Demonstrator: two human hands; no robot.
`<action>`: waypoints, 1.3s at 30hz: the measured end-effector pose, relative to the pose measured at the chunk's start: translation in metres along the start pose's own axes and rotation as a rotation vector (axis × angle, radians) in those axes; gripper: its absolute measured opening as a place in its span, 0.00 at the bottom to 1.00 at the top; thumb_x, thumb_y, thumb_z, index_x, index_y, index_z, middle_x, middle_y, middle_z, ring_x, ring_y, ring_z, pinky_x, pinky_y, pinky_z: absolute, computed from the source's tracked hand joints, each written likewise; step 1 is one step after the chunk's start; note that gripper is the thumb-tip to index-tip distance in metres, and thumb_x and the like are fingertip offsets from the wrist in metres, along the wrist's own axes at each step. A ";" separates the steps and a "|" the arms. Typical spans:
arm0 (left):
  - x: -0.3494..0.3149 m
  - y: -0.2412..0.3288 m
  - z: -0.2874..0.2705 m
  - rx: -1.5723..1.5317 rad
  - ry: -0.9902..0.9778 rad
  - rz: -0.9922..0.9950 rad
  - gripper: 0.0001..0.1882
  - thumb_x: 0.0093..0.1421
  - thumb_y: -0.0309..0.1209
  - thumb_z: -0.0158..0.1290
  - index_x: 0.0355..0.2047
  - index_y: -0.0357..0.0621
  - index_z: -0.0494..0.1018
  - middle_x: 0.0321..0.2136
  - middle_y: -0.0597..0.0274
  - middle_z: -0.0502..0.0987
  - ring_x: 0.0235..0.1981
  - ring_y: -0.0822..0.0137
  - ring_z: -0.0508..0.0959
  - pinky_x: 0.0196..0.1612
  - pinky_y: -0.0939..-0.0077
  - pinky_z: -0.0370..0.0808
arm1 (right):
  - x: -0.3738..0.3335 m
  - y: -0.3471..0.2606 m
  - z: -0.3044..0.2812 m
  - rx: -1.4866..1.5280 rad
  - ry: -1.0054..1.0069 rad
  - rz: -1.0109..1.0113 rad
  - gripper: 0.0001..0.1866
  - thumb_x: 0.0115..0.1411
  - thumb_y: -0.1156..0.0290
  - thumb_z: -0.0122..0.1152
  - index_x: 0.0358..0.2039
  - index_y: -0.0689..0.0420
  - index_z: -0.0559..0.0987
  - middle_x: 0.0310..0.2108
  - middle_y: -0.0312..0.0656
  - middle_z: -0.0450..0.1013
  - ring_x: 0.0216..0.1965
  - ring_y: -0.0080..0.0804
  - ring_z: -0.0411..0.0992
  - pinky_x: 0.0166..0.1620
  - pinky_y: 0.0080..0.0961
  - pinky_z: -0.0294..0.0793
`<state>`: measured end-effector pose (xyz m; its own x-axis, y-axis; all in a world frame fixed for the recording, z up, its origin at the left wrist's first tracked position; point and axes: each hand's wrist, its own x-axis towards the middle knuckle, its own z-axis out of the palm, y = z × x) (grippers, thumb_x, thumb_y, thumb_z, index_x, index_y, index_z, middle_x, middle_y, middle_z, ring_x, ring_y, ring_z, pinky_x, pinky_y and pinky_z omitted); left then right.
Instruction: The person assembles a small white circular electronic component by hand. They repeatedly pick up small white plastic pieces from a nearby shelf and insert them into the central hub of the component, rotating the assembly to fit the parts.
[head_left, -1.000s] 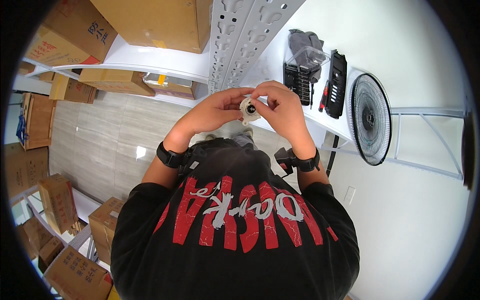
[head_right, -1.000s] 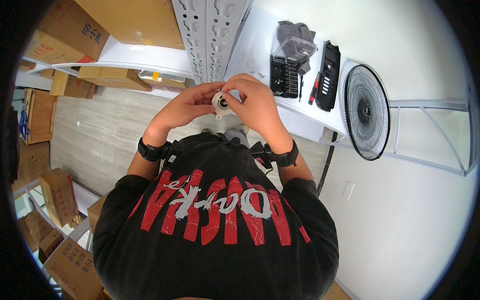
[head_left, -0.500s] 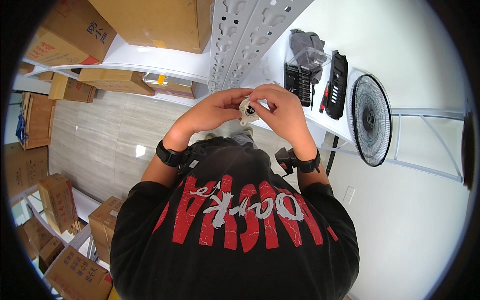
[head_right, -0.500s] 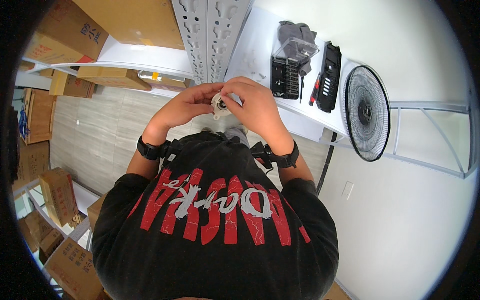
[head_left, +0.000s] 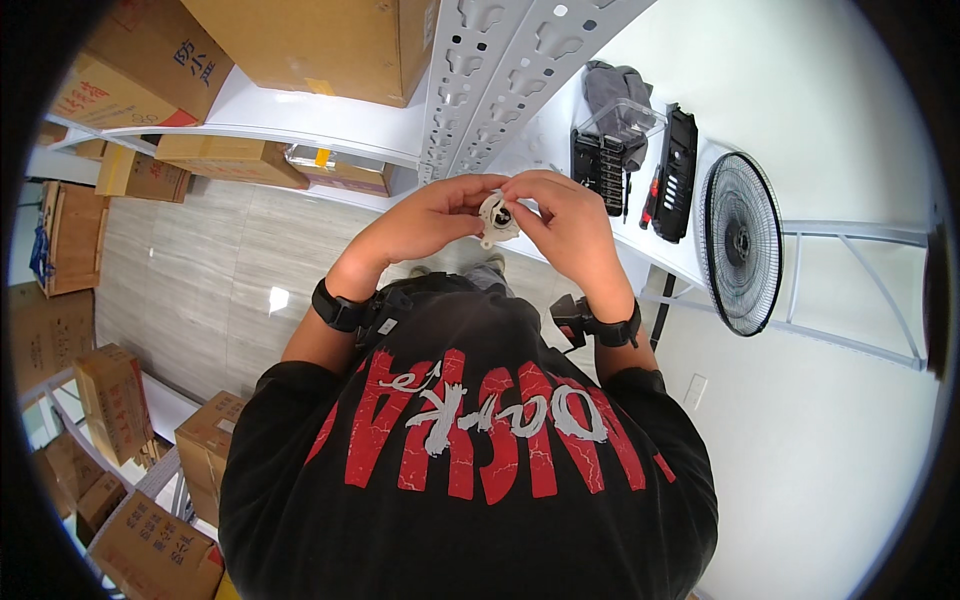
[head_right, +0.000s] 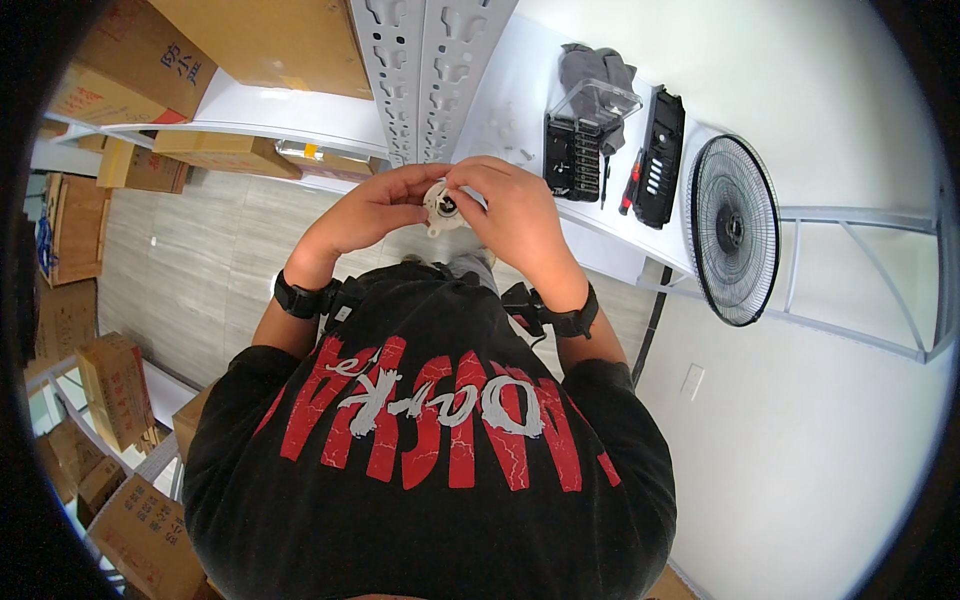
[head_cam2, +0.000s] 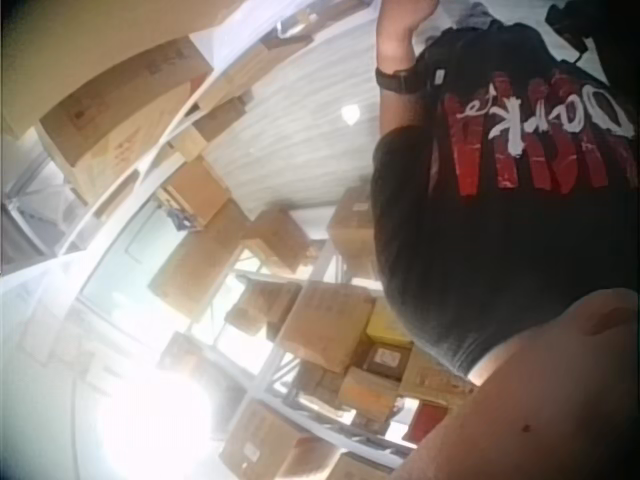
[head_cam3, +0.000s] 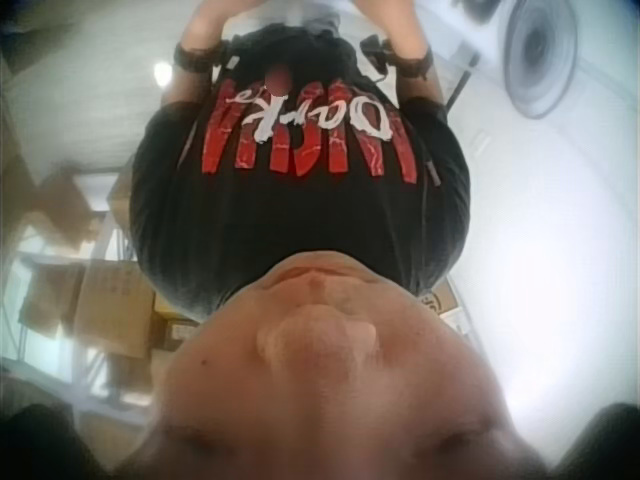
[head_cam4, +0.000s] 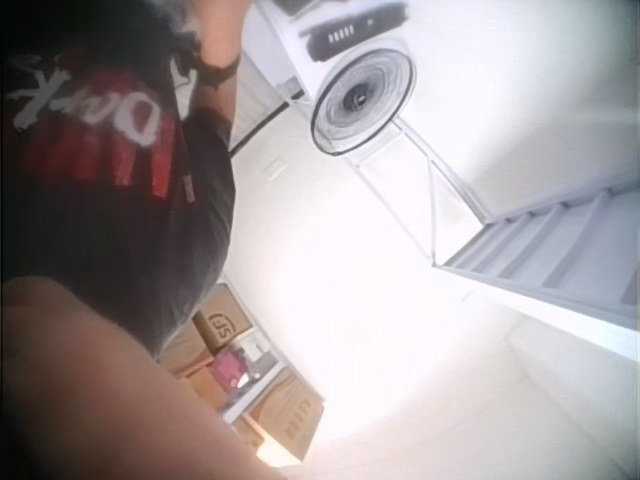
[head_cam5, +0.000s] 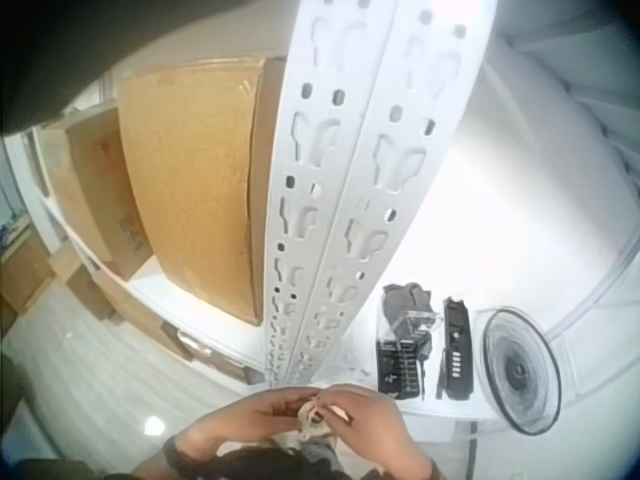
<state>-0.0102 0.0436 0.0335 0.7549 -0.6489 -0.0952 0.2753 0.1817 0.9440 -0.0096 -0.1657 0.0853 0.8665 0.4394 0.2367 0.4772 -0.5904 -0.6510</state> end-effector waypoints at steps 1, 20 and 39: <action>0.000 -0.001 -0.001 -0.002 0.002 0.000 0.32 0.60 0.15 0.46 0.66 0.36 0.57 0.60 0.56 0.68 0.60 0.69 0.68 0.59 0.74 0.68 | 0.000 0.000 0.001 -0.004 0.002 0.002 0.04 0.54 0.74 0.63 0.32 0.57 0.79 0.35 0.41 0.78 0.33 0.44 0.77 0.36 0.31 0.76; 0.002 -0.002 -0.007 0.060 0.063 -0.004 0.27 0.62 0.18 0.48 0.63 0.37 0.62 0.52 0.60 0.74 0.49 0.74 0.75 0.51 0.77 0.72 | 0.003 -0.006 0.002 -0.024 -0.011 -0.072 0.07 0.53 0.76 0.62 0.34 0.58 0.79 0.37 0.41 0.77 0.33 0.43 0.76 0.35 0.32 0.76; 0.003 0.002 -0.006 0.143 0.041 0.002 0.30 0.59 0.17 0.50 0.63 0.37 0.62 0.51 0.64 0.74 0.48 0.75 0.74 0.50 0.79 0.72 | 0.003 -0.002 0.002 0.000 -0.059 -0.057 0.09 0.53 0.75 0.63 0.36 0.58 0.79 0.40 0.42 0.77 0.35 0.45 0.76 0.37 0.33 0.77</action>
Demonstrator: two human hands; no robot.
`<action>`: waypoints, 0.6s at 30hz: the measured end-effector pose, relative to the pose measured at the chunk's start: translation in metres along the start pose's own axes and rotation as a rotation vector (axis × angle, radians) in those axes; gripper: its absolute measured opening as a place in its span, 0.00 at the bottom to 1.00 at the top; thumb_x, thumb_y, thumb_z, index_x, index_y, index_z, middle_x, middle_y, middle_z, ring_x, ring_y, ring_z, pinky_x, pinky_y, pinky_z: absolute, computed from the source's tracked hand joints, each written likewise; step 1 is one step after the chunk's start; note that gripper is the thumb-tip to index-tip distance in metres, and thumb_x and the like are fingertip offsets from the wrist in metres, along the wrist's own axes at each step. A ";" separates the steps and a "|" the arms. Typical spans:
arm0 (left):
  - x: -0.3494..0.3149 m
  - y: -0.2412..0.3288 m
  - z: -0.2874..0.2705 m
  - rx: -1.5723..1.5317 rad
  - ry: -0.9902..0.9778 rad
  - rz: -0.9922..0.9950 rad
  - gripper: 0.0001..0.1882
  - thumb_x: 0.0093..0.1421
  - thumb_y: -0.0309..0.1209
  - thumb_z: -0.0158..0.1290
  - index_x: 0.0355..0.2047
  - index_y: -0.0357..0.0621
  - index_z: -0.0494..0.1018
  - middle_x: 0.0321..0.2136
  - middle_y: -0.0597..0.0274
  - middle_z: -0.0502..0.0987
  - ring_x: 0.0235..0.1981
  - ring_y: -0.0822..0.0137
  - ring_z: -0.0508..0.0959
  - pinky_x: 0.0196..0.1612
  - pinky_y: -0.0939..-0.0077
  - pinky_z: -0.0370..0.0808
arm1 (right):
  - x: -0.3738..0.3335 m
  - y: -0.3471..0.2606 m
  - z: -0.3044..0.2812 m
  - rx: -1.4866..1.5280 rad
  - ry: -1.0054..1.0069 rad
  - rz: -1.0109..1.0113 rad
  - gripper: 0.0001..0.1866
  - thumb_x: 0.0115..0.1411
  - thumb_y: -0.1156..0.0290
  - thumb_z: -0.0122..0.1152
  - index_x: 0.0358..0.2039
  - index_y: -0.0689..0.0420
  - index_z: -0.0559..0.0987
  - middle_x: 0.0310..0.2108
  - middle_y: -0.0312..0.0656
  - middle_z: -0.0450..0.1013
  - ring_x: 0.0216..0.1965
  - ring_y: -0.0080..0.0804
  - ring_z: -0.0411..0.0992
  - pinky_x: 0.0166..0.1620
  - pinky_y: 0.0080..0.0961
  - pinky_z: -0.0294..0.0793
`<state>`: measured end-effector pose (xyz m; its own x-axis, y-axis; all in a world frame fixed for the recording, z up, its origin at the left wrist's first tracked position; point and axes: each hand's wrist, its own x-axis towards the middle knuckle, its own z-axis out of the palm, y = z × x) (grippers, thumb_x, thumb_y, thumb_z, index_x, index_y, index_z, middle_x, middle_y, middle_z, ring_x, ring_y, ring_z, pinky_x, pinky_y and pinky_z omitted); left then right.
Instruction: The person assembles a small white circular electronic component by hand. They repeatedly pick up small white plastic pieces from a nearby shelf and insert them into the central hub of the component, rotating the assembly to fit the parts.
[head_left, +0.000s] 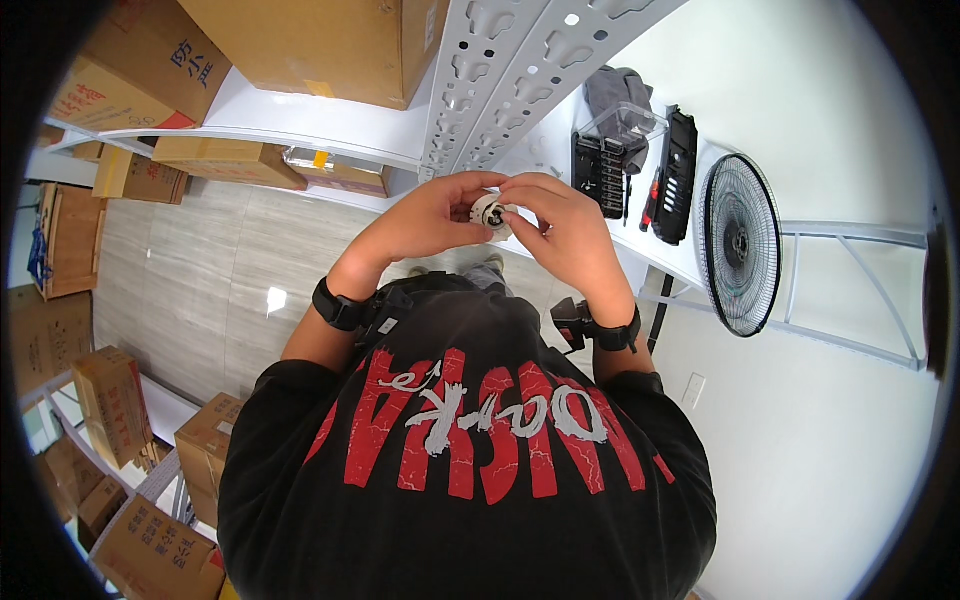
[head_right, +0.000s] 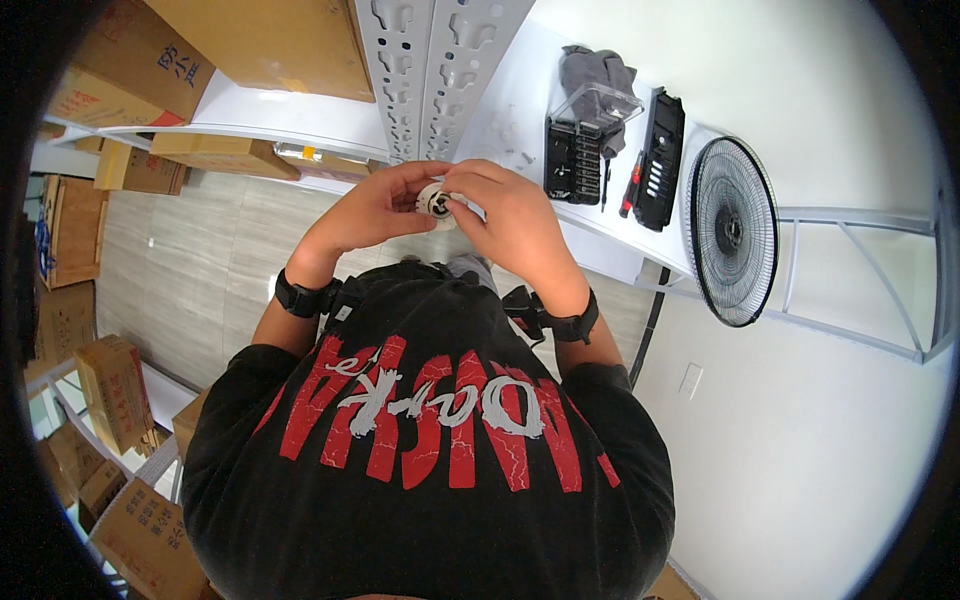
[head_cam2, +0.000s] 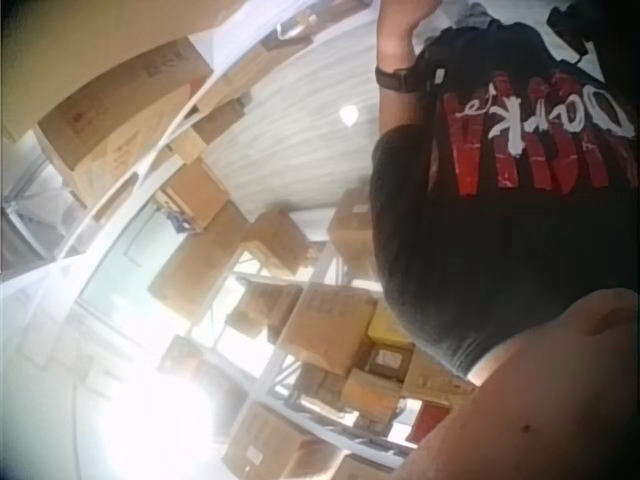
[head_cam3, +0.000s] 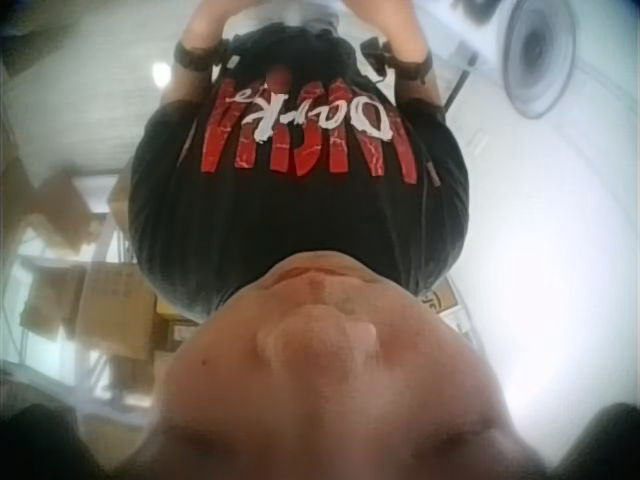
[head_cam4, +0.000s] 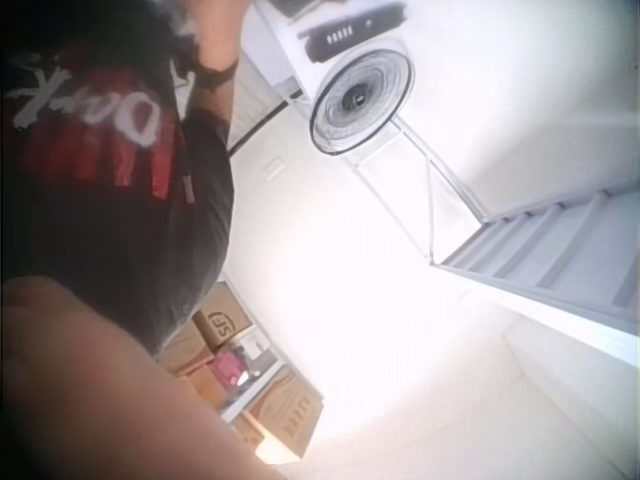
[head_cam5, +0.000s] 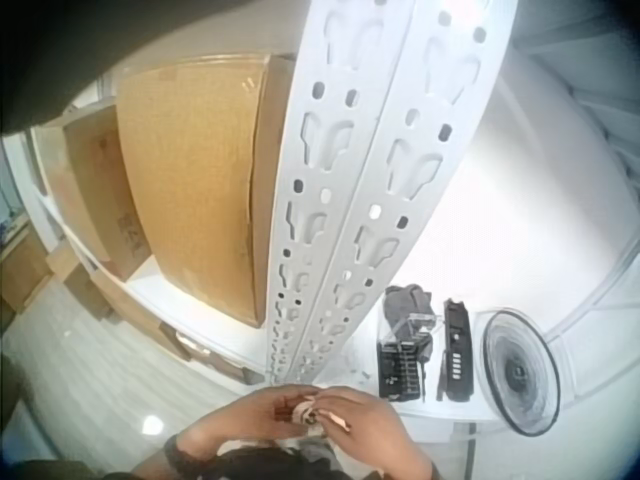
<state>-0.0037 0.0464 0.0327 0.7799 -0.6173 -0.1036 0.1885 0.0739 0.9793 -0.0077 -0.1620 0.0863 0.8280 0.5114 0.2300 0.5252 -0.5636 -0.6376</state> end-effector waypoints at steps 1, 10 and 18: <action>0.001 -0.002 -0.001 0.001 0.001 0.004 0.30 0.58 0.17 0.50 0.63 0.37 0.62 0.51 0.64 0.74 0.48 0.76 0.74 0.50 0.79 0.72 | 0.000 0.000 0.000 -0.003 -0.002 0.001 0.09 0.53 0.75 0.64 0.36 0.58 0.79 0.40 0.42 0.77 0.35 0.44 0.76 0.37 0.32 0.77; 0.004 -0.009 -0.006 -0.023 0.032 -0.032 0.26 0.58 0.18 0.48 0.59 0.36 0.66 0.47 0.65 0.75 0.44 0.78 0.73 0.46 0.80 0.72 | 0.000 -0.001 0.001 0.024 -0.018 0.020 0.08 0.53 0.76 0.63 0.36 0.58 0.79 0.39 0.42 0.77 0.33 0.44 0.76 0.35 0.33 0.76; 0.001 0.004 -0.004 0.004 0.078 -0.082 0.22 0.62 0.24 0.44 0.57 0.41 0.71 0.43 0.68 0.76 0.39 0.79 0.72 0.43 0.81 0.71 | -0.001 0.001 0.002 0.006 -0.011 0.004 0.09 0.54 0.76 0.63 0.37 0.58 0.79 0.40 0.41 0.77 0.30 0.39 0.75 0.32 0.28 0.75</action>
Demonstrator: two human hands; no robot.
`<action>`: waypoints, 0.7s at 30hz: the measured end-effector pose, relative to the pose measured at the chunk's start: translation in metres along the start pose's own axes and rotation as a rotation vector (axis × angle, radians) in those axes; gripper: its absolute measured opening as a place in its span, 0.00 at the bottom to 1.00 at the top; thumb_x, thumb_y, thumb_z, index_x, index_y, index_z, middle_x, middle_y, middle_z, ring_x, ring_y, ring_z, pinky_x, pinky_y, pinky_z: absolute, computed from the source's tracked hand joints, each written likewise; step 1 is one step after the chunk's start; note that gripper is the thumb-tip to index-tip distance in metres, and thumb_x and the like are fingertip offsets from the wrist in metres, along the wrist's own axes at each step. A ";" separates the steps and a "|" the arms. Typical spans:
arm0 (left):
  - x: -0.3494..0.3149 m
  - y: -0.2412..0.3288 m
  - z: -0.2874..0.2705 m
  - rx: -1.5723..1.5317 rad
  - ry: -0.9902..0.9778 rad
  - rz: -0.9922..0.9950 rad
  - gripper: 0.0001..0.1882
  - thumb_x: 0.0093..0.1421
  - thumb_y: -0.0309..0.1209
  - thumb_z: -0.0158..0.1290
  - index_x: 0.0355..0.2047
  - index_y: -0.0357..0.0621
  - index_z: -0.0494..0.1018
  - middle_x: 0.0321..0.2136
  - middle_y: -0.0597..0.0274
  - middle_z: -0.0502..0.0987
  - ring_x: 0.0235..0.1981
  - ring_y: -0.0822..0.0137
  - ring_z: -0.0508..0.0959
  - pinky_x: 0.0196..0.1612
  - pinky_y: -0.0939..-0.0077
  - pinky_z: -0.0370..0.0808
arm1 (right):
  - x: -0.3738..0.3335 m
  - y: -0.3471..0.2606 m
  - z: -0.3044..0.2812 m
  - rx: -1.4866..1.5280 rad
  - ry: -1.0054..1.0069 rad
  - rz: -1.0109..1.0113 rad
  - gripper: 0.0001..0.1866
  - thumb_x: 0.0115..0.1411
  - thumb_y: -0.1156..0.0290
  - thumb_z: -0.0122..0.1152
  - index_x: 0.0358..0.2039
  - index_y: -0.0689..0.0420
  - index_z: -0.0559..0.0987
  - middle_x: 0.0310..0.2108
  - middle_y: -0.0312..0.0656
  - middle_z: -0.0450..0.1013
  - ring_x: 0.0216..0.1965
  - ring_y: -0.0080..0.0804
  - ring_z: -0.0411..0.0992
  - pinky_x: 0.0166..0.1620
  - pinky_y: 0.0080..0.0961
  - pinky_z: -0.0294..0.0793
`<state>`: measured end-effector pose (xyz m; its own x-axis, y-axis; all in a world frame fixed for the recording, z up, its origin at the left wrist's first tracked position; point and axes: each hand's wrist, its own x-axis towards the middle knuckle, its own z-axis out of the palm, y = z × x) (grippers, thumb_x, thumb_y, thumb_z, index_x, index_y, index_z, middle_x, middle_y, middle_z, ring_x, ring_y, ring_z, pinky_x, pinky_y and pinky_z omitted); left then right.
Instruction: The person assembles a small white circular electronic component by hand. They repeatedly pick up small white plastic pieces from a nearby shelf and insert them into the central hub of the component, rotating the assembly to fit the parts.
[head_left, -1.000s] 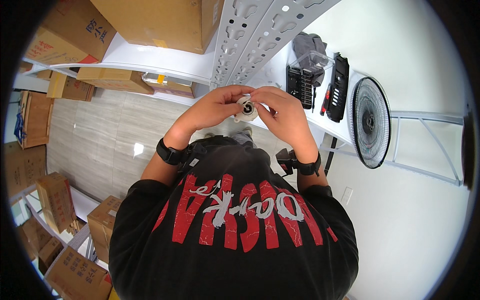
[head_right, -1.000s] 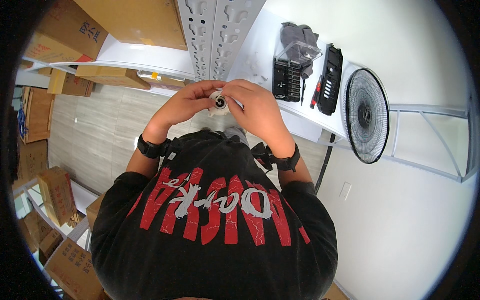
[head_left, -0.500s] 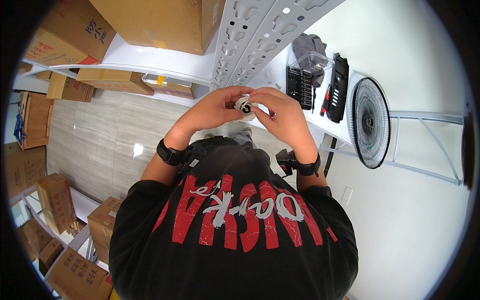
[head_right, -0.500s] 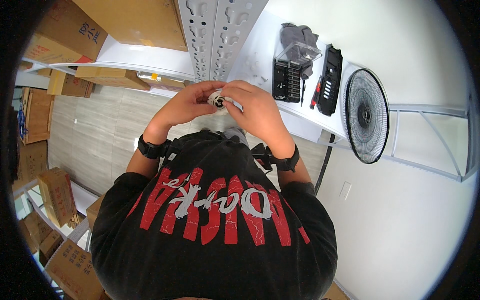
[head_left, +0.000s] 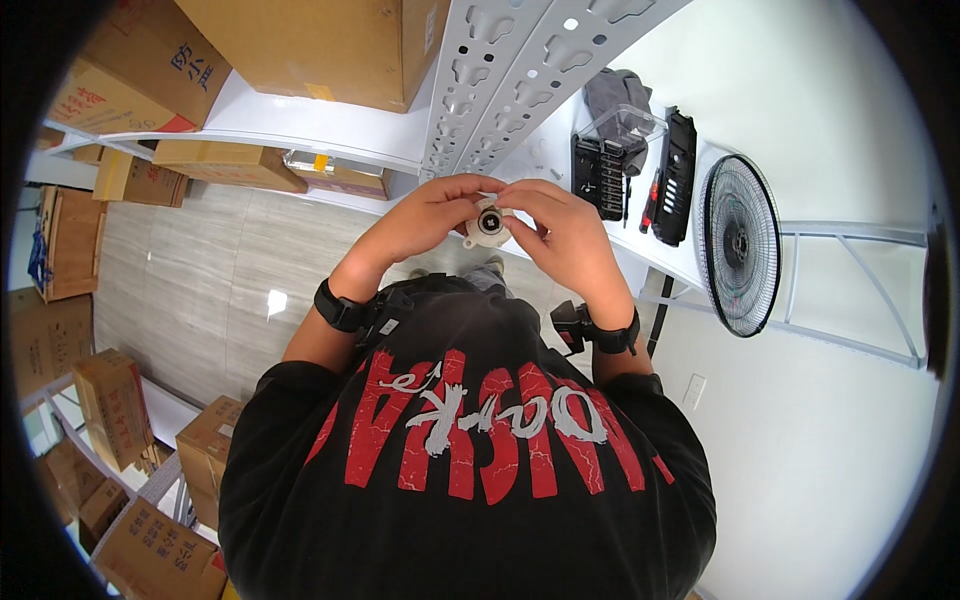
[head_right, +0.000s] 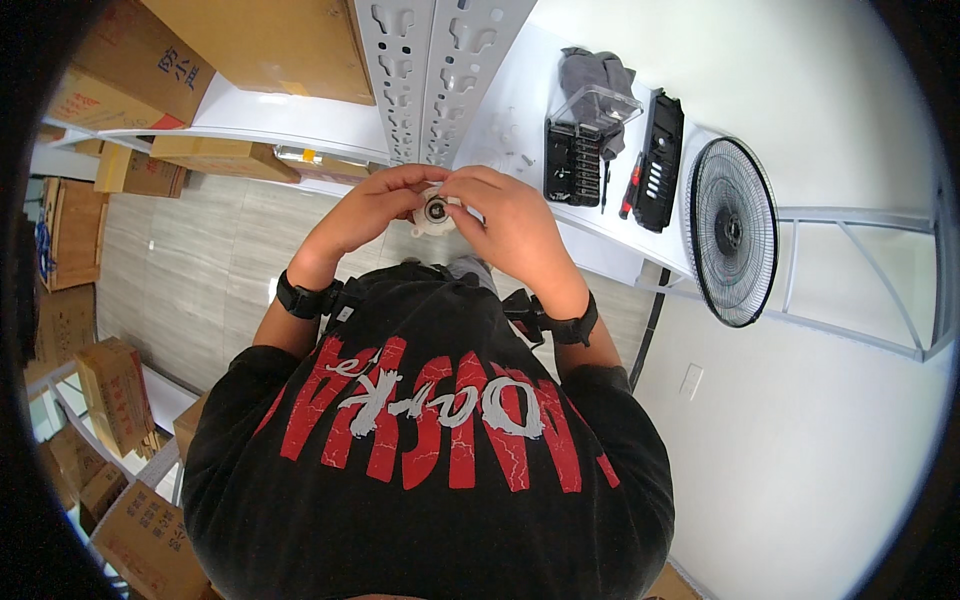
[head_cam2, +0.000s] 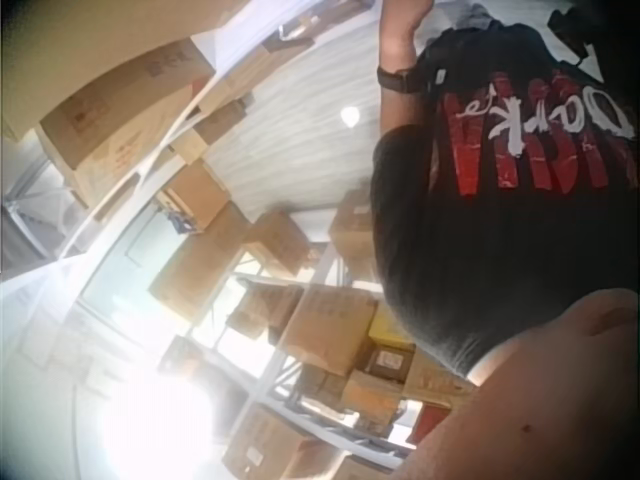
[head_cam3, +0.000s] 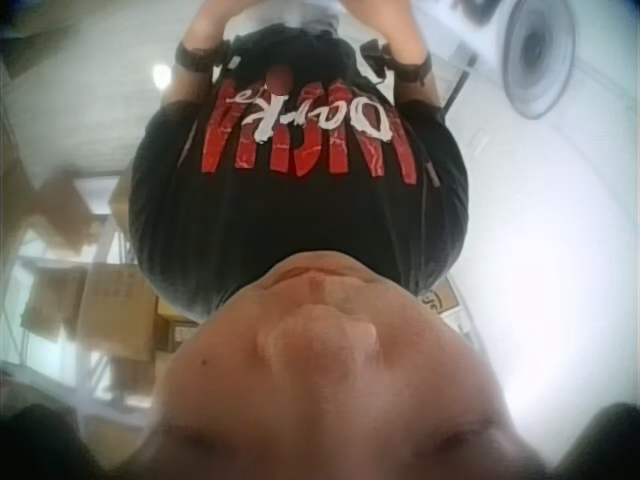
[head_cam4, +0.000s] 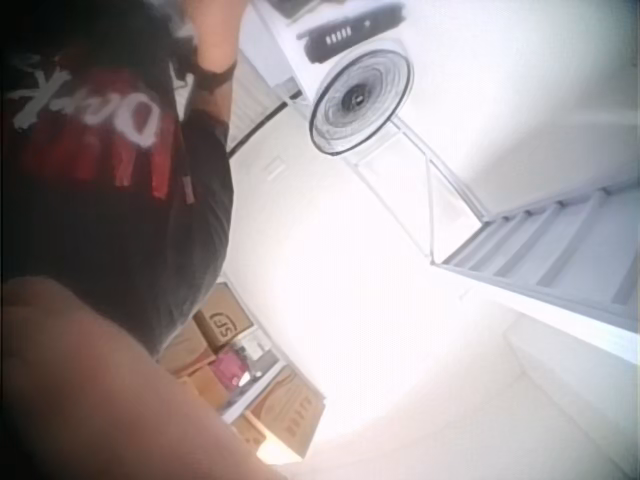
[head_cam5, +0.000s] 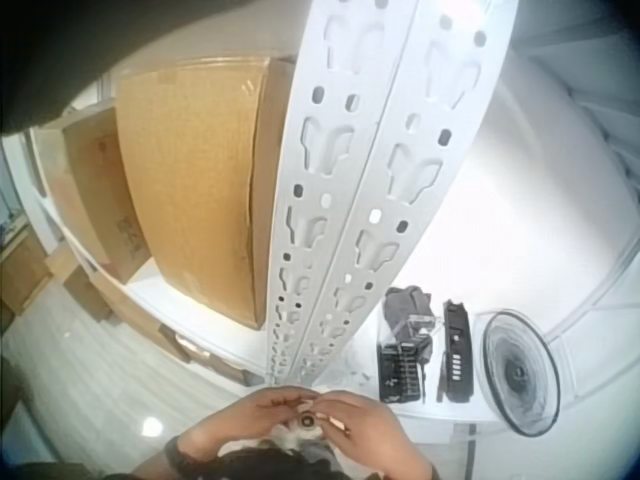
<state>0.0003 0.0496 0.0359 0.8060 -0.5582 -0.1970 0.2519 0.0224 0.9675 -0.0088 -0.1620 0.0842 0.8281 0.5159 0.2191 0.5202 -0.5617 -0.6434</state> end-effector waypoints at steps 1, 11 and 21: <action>0.000 0.001 0.001 -0.020 0.006 -0.004 0.22 0.63 0.25 0.43 0.57 0.41 0.71 0.43 0.68 0.76 0.39 0.79 0.72 0.43 0.81 0.71 | 0.000 -0.001 -0.001 -0.007 -0.001 0.009 0.09 0.53 0.76 0.62 0.36 0.57 0.79 0.39 0.42 0.77 0.33 0.44 0.76 0.35 0.32 0.76; 0.001 0.000 0.002 -0.220 0.034 -0.032 0.23 0.63 0.26 0.44 0.59 0.42 0.69 0.47 0.64 0.77 0.47 0.73 0.75 0.49 0.77 0.73 | -0.005 0.006 -0.006 0.104 0.075 0.111 0.10 0.55 0.77 0.62 0.39 0.58 0.79 0.40 0.41 0.77 0.29 0.37 0.75 0.31 0.25 0.75; 0.007 -0.027 -0.008 -0.109 0.102 -0.089 0.23 0.64 0.25 0.47 0.60 0.47 0.69 0.46 0.65 0.76 0.46 0.73 0.75 0.48 0.77 0.74 | -0.019 0.098 -0.001 -0.032 0.310 0.335 0.08 0.55 0.74 0.64 0.37 0.57 0.82 0.33 0.43 0.78 0.19 0.30 0.68 0.26 0.24 0.70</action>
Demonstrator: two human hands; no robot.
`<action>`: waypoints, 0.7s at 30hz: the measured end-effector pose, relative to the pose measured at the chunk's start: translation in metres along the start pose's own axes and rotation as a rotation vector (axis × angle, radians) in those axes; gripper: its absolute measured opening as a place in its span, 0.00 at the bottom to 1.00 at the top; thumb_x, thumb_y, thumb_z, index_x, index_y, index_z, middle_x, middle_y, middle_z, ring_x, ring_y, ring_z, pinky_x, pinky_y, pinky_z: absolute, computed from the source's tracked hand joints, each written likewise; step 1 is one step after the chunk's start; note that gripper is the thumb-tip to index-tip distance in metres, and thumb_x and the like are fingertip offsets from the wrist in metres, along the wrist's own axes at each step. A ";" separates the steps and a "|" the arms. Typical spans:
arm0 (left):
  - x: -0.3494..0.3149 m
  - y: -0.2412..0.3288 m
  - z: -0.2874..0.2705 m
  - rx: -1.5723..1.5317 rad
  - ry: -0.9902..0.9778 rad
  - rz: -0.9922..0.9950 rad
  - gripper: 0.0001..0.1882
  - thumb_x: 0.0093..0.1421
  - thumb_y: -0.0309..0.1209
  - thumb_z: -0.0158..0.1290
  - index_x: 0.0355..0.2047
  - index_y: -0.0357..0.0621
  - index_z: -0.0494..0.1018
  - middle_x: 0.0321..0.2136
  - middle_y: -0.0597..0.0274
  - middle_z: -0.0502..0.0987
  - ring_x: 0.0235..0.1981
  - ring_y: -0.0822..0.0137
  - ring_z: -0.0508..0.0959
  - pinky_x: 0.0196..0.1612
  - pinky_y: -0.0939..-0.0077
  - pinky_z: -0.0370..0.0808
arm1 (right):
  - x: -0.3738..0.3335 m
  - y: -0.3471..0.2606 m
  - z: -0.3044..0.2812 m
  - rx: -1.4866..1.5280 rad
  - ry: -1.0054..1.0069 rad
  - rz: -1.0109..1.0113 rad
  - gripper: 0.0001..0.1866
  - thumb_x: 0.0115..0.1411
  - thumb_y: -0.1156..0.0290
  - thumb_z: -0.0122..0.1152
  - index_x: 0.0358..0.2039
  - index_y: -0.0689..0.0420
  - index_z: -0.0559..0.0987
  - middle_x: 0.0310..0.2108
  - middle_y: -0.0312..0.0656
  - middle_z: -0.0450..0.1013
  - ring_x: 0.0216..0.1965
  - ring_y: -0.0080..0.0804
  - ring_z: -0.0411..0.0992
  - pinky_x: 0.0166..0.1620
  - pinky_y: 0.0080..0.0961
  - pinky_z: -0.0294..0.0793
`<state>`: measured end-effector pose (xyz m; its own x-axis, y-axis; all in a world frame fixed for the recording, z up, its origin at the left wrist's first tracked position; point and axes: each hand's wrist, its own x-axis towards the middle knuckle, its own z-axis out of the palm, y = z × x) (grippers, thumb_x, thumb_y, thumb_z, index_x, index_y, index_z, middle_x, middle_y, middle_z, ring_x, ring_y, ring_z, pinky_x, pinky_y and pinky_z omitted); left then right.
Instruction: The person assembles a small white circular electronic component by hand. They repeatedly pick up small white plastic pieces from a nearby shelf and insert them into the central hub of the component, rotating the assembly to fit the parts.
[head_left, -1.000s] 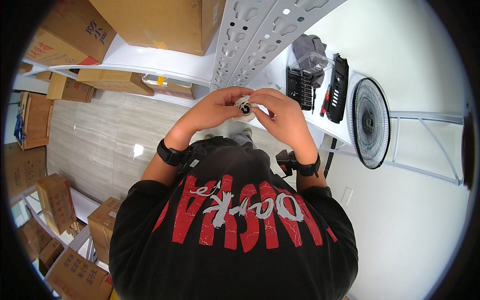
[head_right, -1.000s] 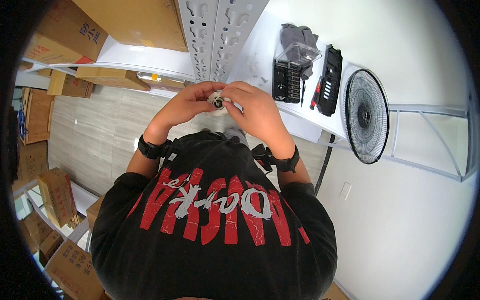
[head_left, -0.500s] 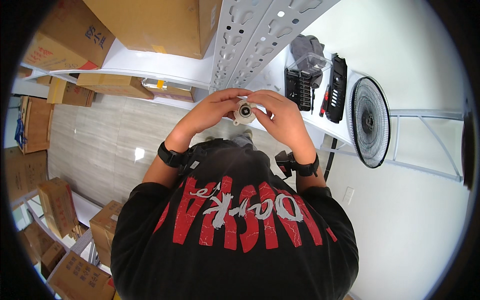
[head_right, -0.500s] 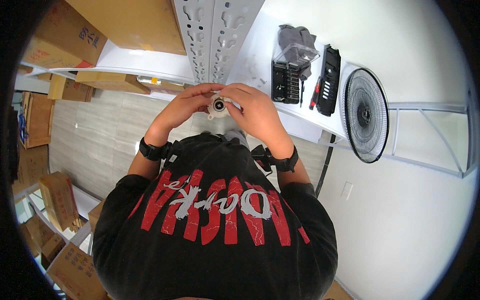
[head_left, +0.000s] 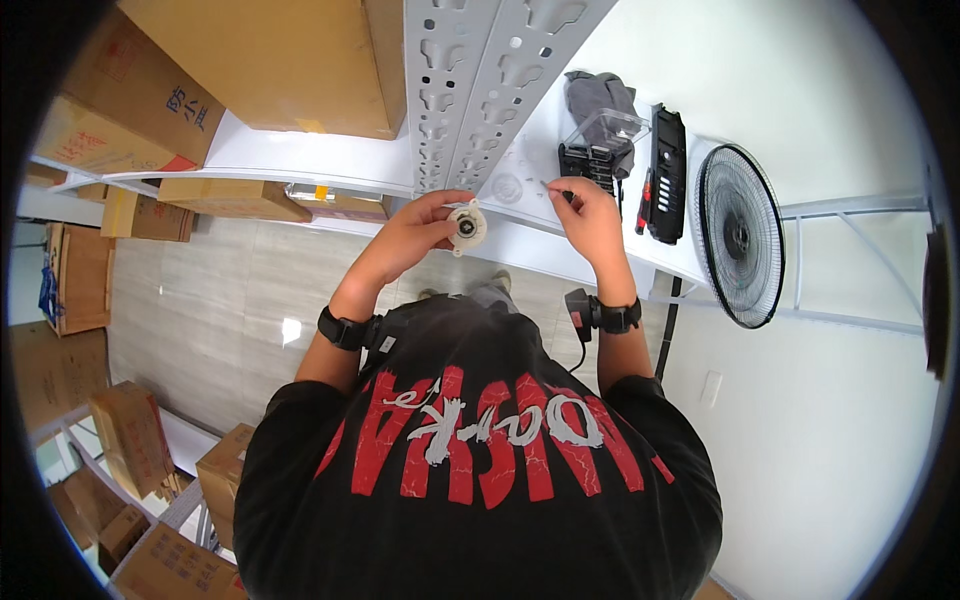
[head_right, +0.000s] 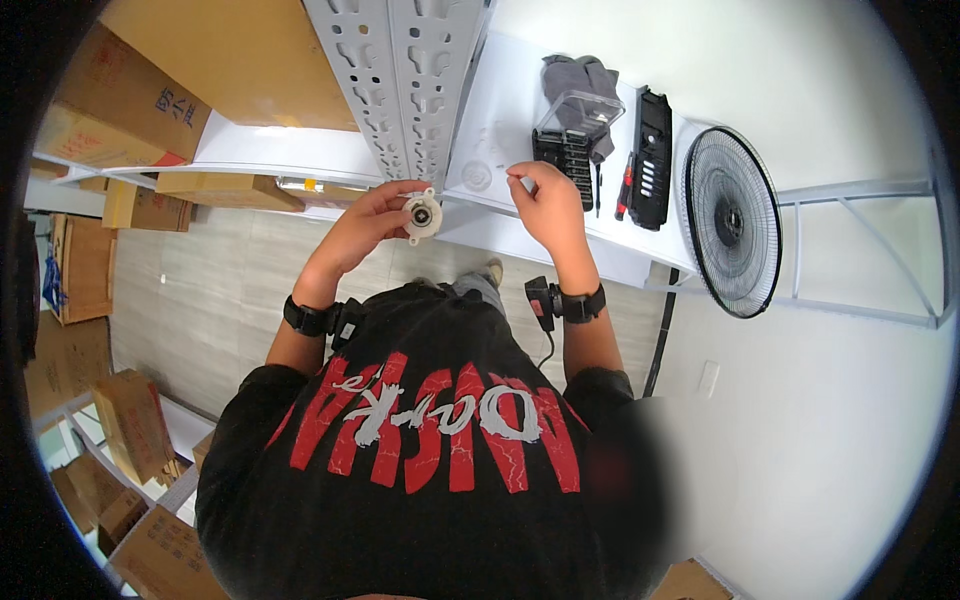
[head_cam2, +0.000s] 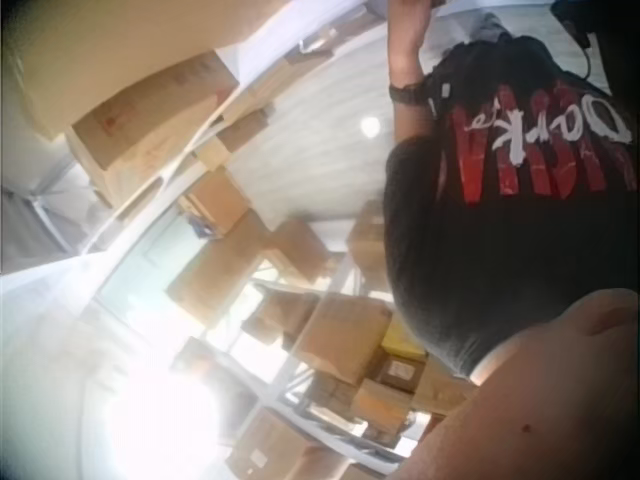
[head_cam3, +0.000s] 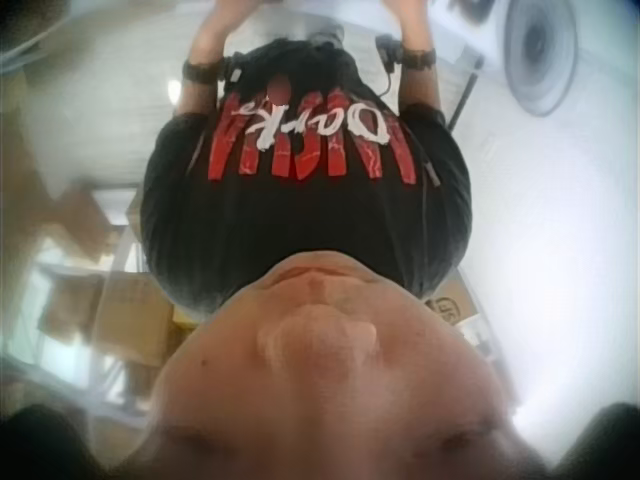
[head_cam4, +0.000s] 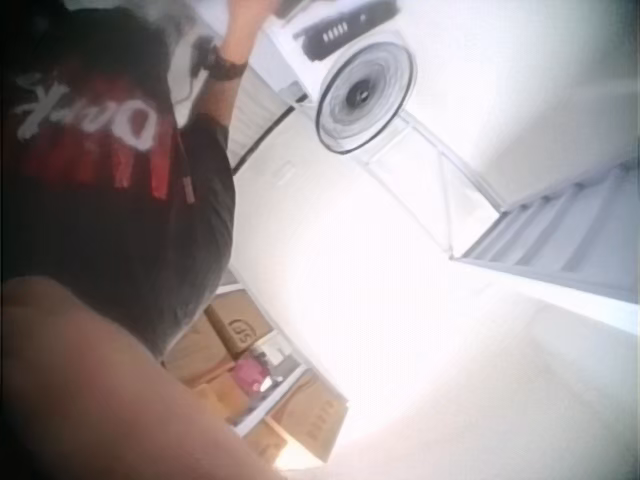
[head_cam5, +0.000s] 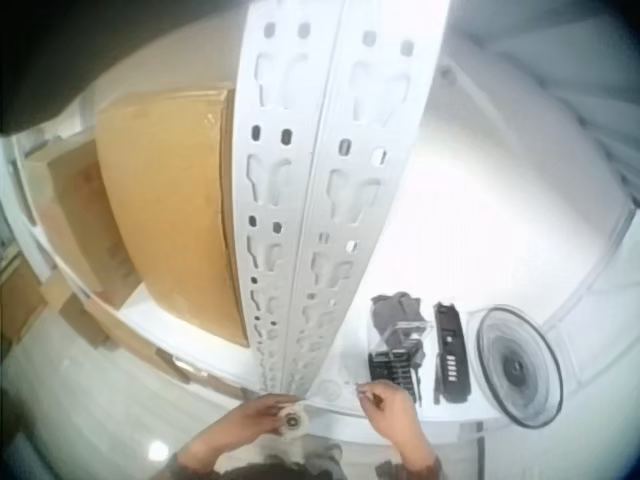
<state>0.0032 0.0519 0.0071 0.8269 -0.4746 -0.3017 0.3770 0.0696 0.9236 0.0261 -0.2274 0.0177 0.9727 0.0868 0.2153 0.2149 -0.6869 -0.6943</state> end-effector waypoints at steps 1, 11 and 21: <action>0.001 -0.003 -0.001 -0.005 -0.001 0.004 0.23 0.64 0.25 0.47 0.60 0.47 0.68 0.45 0.65 0.76 0.46 0.74 0.75 0.48 0.77 0.74 | 0.003 0.009 0.004 -0.007 -0.006 0.057 0.09 0.54 0.72 0.64 0.37 0.57 0.82 0.32 0.44 0.78 0.23 0.34 0.73 0.29 0.28 0.72; -0.006 -0.013 0.001 -0.022 0.044 -0.015 0.22 0.67 0.26 0.45 0.62 0.46 0.66 0.52 0.62 0.72 0.51 0.71 0.73 0.52 0.72 0.74 | 0.036 0.077 0.043 -0.213 -0.083 0.079 0.12 0.52 0.73 0.63 0.38 0.54 0.82 0.34 0.44 0.78 0.35 0.42 0.77 0.38 0.35 0.76; -0.019 -0.019 -0.002 -0.076 0.166 -0.063 0.22 0.67 0.26 0.45 0.61 0.45 0.67 0.50 0.66 0.74 0.50 0.73 0.74 0.51 0.74 0.73 | 0.055 0.100 0.054 -0.268 -0.133 -0.023 0.13 0.51 0.73 0.65 0.39 0.54 0.82 0.34 0.43 0.78 0.34 0.44 0.76 0.38 0.35 0.75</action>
<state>-0.0185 0.0608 -0.0049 0.8558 -0.3297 -0.3986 0.4552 0.1138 0.8831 0.1060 -0.2524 -0.0769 0.9745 0.1867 0.1247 0.2239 -0.8481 -0.4802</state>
